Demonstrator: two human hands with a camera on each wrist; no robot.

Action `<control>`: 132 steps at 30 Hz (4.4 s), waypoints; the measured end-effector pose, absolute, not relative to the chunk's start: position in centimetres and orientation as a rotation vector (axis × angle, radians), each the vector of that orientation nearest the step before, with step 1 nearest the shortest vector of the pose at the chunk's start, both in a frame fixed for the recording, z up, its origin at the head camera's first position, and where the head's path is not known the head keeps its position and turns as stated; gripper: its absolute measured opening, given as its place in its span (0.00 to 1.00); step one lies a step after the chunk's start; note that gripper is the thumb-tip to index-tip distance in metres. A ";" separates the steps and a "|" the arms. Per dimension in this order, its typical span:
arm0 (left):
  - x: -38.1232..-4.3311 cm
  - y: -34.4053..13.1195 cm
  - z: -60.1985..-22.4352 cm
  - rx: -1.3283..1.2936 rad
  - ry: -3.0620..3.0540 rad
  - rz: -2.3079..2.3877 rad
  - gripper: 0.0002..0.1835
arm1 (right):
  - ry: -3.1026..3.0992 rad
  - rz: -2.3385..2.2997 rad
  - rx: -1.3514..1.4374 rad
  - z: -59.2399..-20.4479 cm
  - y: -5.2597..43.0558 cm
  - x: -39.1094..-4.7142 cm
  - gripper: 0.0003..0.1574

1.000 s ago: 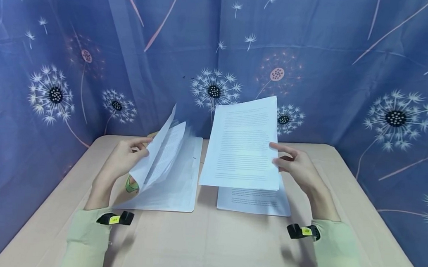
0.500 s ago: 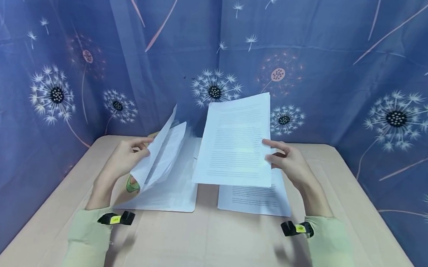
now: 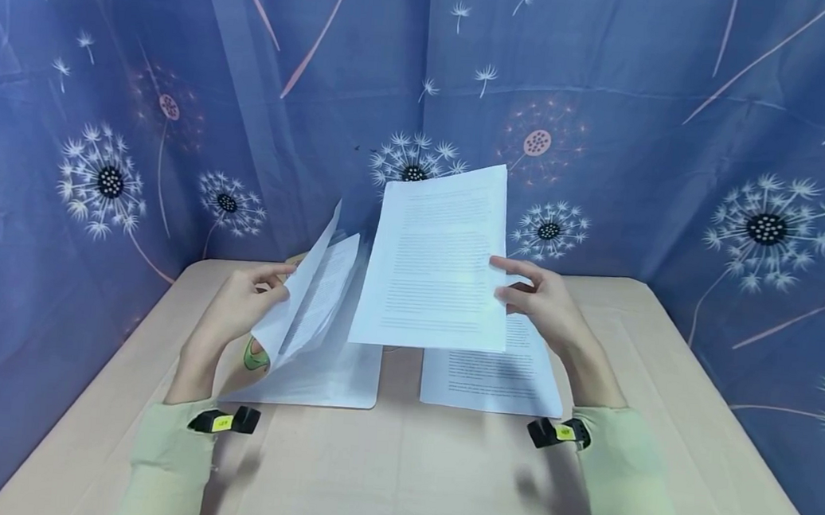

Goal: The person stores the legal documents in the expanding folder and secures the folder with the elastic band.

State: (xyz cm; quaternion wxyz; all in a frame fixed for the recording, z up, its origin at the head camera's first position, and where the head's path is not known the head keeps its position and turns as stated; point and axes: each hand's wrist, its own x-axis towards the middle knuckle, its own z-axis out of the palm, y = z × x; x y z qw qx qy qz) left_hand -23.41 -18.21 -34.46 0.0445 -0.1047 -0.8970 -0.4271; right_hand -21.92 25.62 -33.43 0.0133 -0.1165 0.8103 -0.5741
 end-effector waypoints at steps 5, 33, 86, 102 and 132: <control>-23.4 -18.2 -34.5 -0.316 -2.738 -1.300 0.25 | 2.520 -1.799 -0.354 -33.5 24.9 -22.1 0.35; -23.4 -18.2 -34.3 -0.319 -2.745 -1.286 0.25 | 2.585 -1.767 -0.234 -36.4 22.4 -21.8 0.33; -23.4 -18.1 -34.4 -0.319 -2.734 -1.284 0.25 | 2.508 -1.641 -0.376 -36.7 17.1 -23.8 0.31; -23.5 -18.2 -34.5 -0.320 -2.743 -1.255 0.26 | 2.490 -1.649 -0.409 -36.1 16.0 -23.8 0.31; -23.4 -18.0 -34.1 -0.312 -2.733 -1.282 0.27 | 2.423 -1.615 -0.490 -36.2 14.0 -25.2 0.32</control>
